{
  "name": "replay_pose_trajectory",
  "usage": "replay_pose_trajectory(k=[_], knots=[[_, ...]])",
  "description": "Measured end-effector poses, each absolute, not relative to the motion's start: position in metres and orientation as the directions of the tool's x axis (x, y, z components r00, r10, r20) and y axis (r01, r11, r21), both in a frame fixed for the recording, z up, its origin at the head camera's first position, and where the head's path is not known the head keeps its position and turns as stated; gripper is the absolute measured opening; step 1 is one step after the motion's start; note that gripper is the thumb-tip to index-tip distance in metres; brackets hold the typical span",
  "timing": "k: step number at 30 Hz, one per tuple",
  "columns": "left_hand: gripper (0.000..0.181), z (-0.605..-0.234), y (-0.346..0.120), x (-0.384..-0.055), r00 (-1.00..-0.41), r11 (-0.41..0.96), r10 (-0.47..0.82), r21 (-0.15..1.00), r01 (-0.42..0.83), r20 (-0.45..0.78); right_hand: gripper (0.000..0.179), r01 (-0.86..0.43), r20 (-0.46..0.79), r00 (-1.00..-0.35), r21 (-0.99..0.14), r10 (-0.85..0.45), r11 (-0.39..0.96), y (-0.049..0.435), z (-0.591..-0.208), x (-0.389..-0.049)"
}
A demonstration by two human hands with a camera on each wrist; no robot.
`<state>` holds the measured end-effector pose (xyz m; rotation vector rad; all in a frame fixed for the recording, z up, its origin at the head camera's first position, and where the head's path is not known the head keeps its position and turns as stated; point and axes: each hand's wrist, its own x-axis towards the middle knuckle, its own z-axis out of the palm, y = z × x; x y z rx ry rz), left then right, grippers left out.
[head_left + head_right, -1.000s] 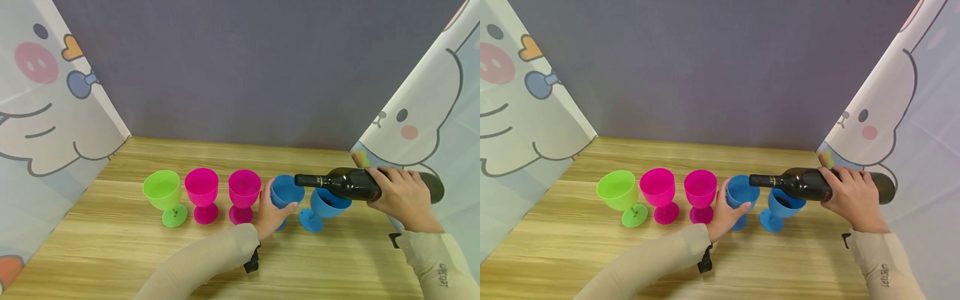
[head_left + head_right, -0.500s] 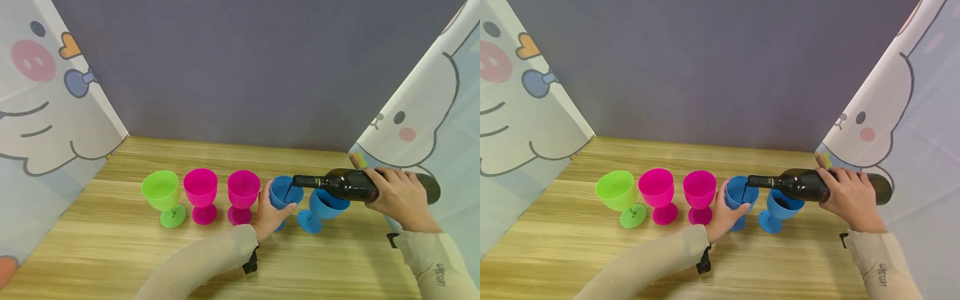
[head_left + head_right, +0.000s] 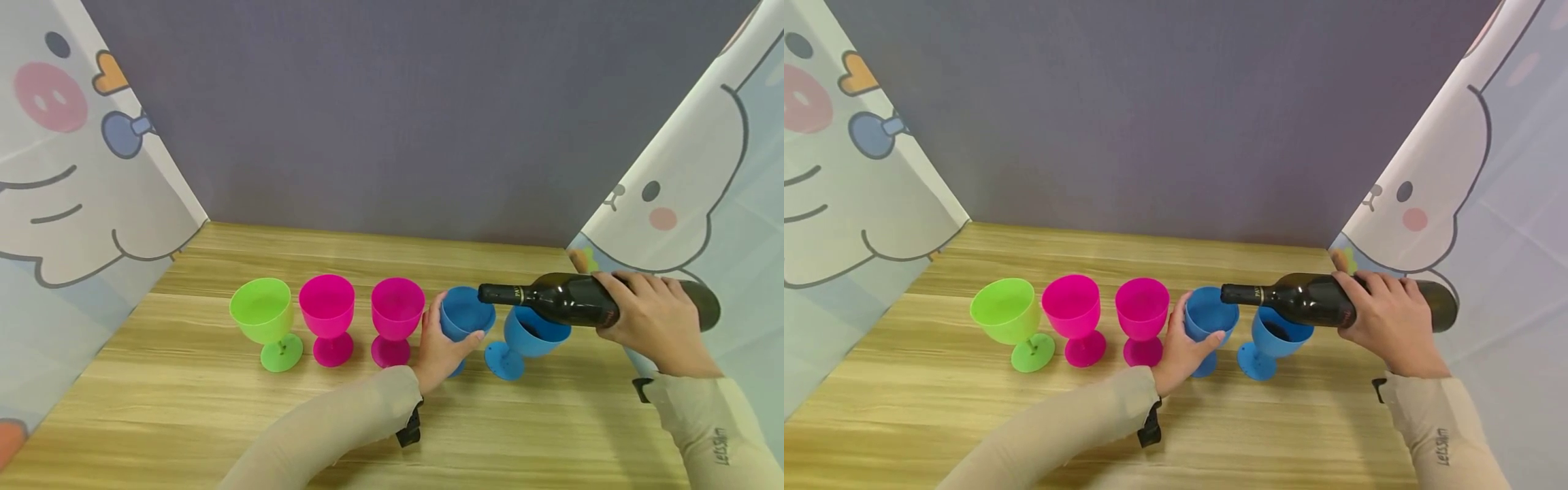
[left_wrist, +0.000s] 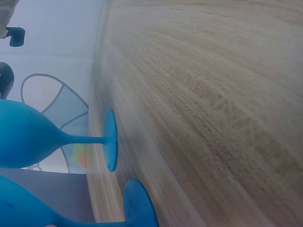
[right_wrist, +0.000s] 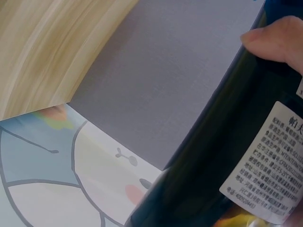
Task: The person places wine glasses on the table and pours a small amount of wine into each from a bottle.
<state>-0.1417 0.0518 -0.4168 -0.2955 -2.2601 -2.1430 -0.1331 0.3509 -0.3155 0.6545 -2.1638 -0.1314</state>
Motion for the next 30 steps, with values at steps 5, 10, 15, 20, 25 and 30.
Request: replay_pose_trajectory(k=[5, 10, 15, 20, 25, 30], knots=[[0.084, -0.417, 0.052, -0.142, -0.983, 0.048, 0.119, 0.988, 0.149, 0.142, 0.064, -0.415, 0.705, -0.505, 0.308, -0.498, 0.856, 0.35, -0.316, -0.136], [0.084, -0.416, 0.052, -0.143, -0.983, 0.05, 0.118, 0.988, 0.146, 0.139, 0.063, -0.416, 0.691, -0.529, 0.295, -0.493, 0.86, 0.349, -0.315, -0.138], [0.085, -0.416, 0.052, -0.143, -0.982, 0.046, 0.122, 0.988, 0.148, 0.141, 0.06, -0.429, 0.704, -0.503, 0.299, -0.501, 0.852, 0.346, -0.316, -0.142], [0.085, -0.416, 0.052, -0.143, -0.982, 0.043, 0.123, 0.988, 0.15, 0.143, 0.06, -0.432, 0.705, -0.492, 0.312, -0.511, 0.846, 0.343, -0.316, -0.144], [0.085, -0.415, 0.052, -0.143, -0.983, 0.043, 0.125, 0.989, 0.142, 0.136, 0.059, -0.418, 0.683, -0.517, 0.326, -0.517, 0.848, 0.341, -0.314, -0.144], [0.085, -0.415, 0.053, -0.143, -0.983, 0.042, 0.12, 0.989, 0.144, 0.138, 0.059, -0.411, 0.67, -0.532, 0.331, -0.518, 0.85, 0.339, -0.313, -0.143]])
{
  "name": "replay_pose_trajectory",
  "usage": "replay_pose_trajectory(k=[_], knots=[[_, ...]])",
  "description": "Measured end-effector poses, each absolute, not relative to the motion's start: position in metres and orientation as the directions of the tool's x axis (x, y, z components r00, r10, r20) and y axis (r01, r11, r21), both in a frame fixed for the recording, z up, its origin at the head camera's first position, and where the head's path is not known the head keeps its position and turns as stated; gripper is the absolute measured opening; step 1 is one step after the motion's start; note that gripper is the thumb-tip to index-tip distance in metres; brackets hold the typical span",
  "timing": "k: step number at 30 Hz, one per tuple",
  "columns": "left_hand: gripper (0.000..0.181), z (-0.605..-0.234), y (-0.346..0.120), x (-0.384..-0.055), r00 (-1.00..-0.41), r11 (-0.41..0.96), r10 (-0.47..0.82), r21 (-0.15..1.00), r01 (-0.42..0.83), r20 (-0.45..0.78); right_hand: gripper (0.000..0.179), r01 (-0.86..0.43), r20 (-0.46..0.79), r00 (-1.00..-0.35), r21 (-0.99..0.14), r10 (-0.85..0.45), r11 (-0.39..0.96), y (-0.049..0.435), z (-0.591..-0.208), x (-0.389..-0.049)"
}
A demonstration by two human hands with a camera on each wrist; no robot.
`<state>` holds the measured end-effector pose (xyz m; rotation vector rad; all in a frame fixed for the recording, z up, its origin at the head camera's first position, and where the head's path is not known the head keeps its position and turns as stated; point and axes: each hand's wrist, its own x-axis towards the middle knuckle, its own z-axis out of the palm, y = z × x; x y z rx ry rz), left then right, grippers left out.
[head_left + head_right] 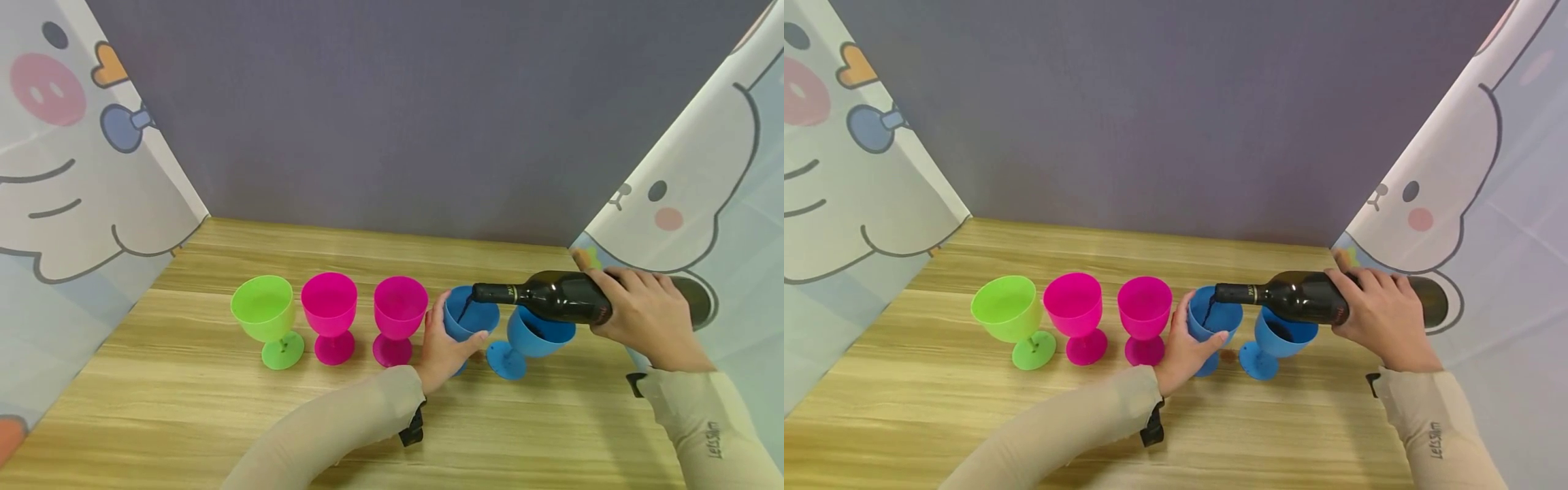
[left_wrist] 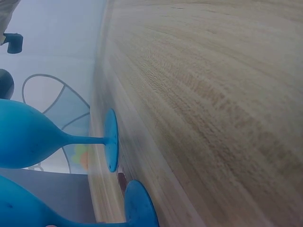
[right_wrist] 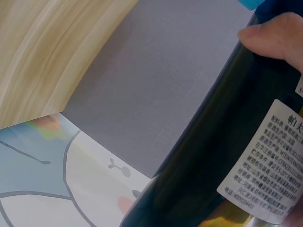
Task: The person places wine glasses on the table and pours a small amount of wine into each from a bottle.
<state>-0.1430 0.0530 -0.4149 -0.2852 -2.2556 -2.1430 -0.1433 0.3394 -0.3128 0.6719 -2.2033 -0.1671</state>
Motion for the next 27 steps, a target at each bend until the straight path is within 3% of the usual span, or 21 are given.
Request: replay_pose_trajectory(k=[16, 27], knots=[[0.086, -0.4156, 0.0531, -0.1435, -0.98, 0.032, 0.127, 0.987, 0.156, 0.151, 0.06, -0.434, 0.7, -0.494, 0.316, -0.516, 0.844, 0.3391, -0.3158, -0.1483], [0.085, -0.4152, 0.0548, -0.1435, -0.982, 0.028, 0.124, 0.988, 0.149, 0.145, 0.063, -0.44, 0.688, -0.503, 0.317, -0.523, 0.84, 0.3409, -0.3145, -0.149]])
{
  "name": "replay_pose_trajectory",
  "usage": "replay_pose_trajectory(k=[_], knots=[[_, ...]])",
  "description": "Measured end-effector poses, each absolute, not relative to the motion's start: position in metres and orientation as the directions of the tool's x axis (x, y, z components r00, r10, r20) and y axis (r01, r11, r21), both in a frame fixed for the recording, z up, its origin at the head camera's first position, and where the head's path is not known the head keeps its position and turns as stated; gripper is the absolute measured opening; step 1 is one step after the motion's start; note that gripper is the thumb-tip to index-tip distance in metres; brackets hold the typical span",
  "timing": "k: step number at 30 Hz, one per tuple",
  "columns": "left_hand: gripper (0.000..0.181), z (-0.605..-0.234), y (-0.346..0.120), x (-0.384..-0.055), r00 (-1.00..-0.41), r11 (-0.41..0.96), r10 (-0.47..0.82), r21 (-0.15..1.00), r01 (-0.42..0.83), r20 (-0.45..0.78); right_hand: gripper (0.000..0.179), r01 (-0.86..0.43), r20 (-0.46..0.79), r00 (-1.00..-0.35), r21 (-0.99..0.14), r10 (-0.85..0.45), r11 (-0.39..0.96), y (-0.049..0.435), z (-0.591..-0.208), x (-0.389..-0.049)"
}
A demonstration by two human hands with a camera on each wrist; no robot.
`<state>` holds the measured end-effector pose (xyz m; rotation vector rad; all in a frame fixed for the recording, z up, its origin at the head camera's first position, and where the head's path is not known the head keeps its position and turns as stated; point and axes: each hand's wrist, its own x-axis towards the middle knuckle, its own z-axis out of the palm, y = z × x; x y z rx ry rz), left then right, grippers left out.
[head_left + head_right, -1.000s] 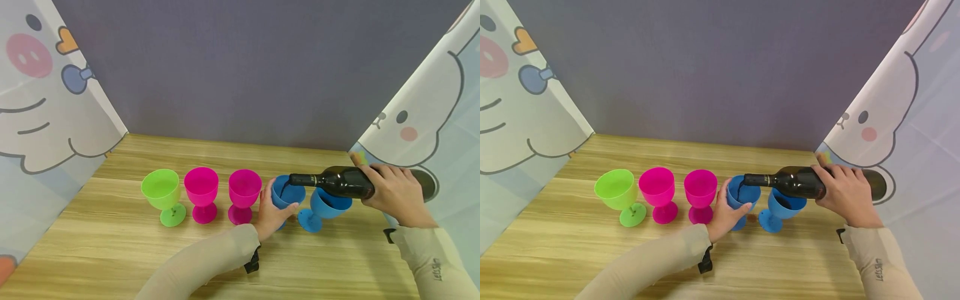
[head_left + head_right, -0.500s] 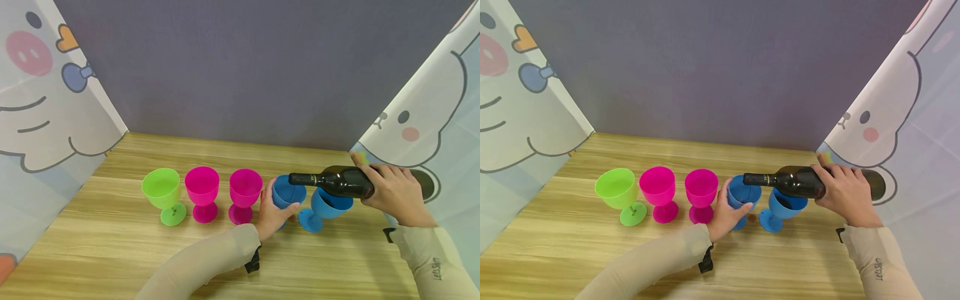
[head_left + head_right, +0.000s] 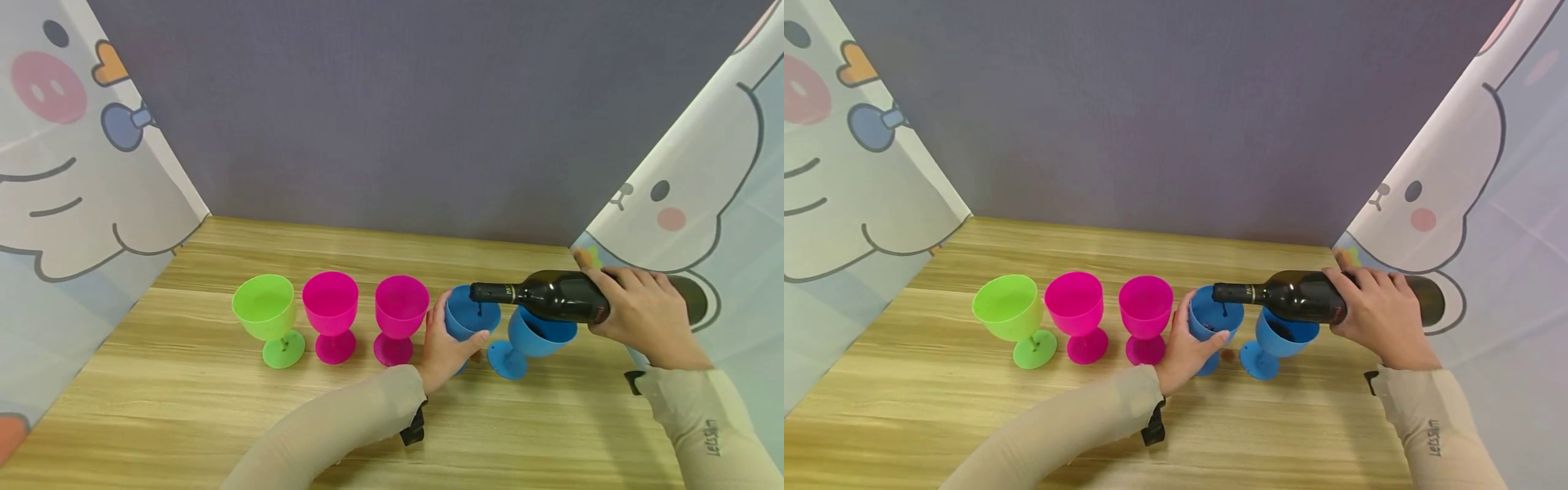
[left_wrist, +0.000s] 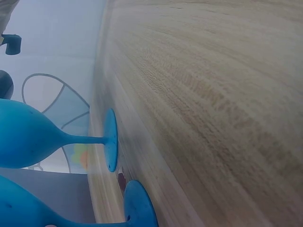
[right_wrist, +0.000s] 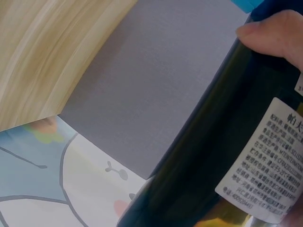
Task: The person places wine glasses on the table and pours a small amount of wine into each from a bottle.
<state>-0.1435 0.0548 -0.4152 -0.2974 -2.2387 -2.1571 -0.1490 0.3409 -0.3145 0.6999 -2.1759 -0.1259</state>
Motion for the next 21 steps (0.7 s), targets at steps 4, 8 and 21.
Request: replay_pose_trajectory(k=[4, 8, 21], knots=[[0.085, -0.4154, 0.055, -0.1433, -0.982, 0.025, 0.123, 0.989, 0.148, 0.144, 0.064, -0.443, 0.678, -0.515, 0.314, -0.525, 0.84, 0.341, -0.3143, -0.1483], [0.086, -0.4156, 0.0552, -0.1434, -0.981, 0.026, 0.121, 0.988, 0.155, 0.15, 0.064, -0.446, 0.667, -0.53, 0.305, -0.523, 0.841, 0.3416, -0.3139, -0.1476], [0.085, -0.4163, 0.0555, -0.144, -0.984, 0.027, 0.12, 0.99, 0.139, 0.134, 0.065, -0.438, 0.645, -0.56, 0.302, -0.52, 0.847, 0.341, -0.3112, -0.1442]])
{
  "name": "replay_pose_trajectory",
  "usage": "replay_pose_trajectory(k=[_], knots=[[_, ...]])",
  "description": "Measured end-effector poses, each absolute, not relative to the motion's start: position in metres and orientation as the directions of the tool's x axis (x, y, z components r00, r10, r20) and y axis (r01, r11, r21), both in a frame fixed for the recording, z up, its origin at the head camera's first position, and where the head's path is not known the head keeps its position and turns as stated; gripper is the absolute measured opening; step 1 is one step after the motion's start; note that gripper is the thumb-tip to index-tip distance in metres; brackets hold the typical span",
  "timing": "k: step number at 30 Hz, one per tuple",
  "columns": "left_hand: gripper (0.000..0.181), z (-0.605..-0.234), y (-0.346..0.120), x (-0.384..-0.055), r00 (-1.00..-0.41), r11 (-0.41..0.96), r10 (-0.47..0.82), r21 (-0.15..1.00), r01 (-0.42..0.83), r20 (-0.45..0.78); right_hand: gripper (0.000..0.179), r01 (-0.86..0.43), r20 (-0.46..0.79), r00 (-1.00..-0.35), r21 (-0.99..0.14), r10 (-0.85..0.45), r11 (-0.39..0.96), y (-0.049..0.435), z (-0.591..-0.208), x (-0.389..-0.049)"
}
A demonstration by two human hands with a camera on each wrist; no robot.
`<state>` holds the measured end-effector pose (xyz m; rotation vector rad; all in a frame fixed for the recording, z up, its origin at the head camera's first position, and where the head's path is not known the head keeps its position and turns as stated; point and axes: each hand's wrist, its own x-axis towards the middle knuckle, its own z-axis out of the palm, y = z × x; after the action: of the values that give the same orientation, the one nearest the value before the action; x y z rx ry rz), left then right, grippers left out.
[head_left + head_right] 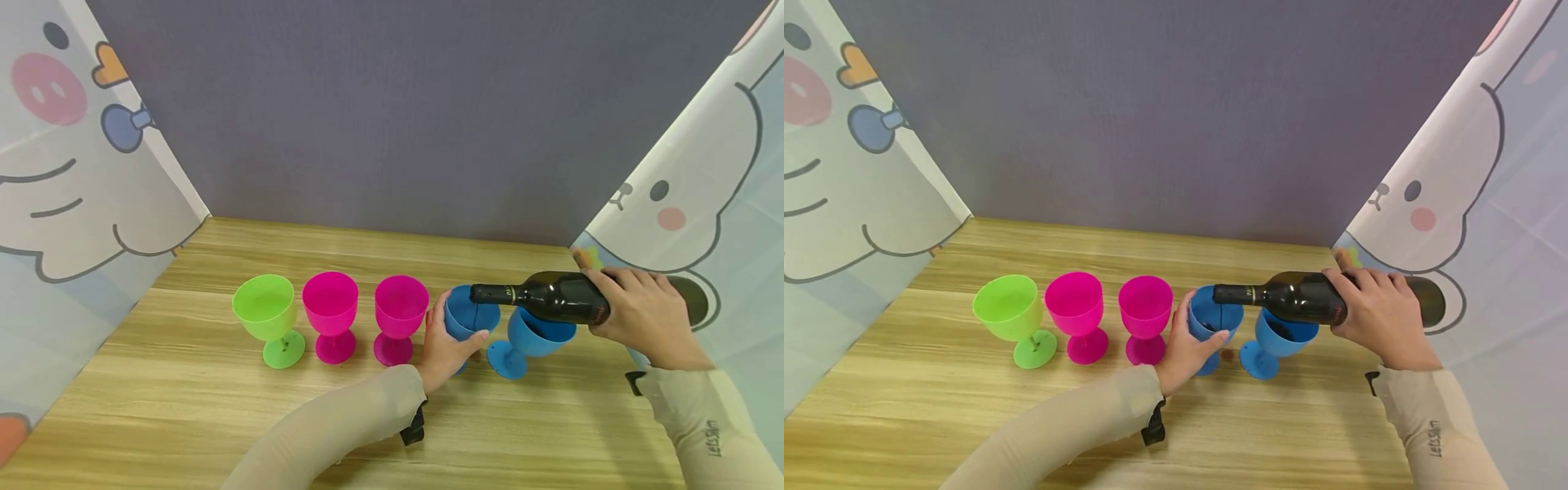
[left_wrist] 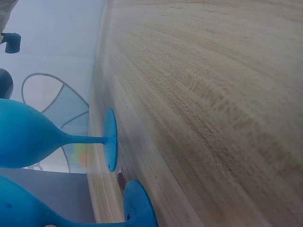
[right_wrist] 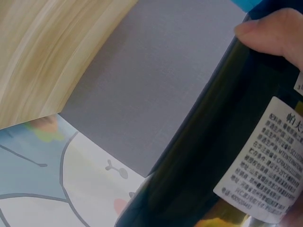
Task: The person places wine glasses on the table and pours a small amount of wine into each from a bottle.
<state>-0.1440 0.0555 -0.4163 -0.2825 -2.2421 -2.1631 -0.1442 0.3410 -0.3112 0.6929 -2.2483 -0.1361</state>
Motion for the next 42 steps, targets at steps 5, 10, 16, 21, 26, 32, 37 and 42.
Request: replay_pose_trajectory(k=[5, 10, 16, 21, 26, 32, 37, 42], knots=[[0.084, -0.4162, 0.0548, -0.1441, -0.983, 0.026, 0.127, 0.99, 0.138, 0.133, 0.064, -0.43, 0.638, -0.572, 0.302, -0.516, 0.851, 0.3397, -0.3106, -0.1441], [0.084, -0.416, 0.0543, -0.1441, -0.982, 0.019, 0.135, 0.991, 0.134, 0.13, 0.064, -0.442, 0.642, -0.554, 0.313, -0.53, 0.841, 0.3402, -0.3106, -0.146], [0.084, -0.4174, 0.0545, -0.1455, -0.982, 0.015, 0.133, 0.991, 0.136, 0.133, 0.064, -0.449, 0.644, -0.545, 0.317, -0.537, 0.836, 0.3404, -0.3113, -0.1486], [0.085, -0.4179, 0.0539, -0.1452, -0.982, 0.019, 0.131, 0.99, 0.14, 0.136, 0.064, -0.447, 0.634, -0.559, 0.313, -0.535, 0.838, 0.3398, -0.3107, -0.1485], [0.085, -0.4174, 0.0538, -0.1451, -0.982, 0.026, 0.131, 0.989, 0.143, 0.138, 0.063, -0.431, 0.643, -0.56, 0.312, -0.522, 0.847, 0.3394, -0.3101, -0.1463], [0.085, -0.4172, 0.0545, -0.1452, -0.98, 0.017, 0.128, 0.988, 0.157, 0.153, 0.063, -0.434, 0.656, -0.547, 0.31, -0.52, 0.846, 0.3416, -0.3105, -0.1455], [0.085, -0.4162, 0.0545, -0.1441, -0.98, 0.022, 0.136, 0.988, 0.151, 0.146, 0.063, -0.434, 0.659, -0.544, 0.309, -0.519, 0.846, 0.3426, -0.3101, -0.1447], [0.085, -0.4151, 0.0546, -0.1433, -0.983, 0.027, 0.135, 0.991, 0.133, 0.128, 0.063, -0.441, 0.651, -0.547, 0.31, -0.526, 0.842, 0.3426, -0.3092, -0.1447]])
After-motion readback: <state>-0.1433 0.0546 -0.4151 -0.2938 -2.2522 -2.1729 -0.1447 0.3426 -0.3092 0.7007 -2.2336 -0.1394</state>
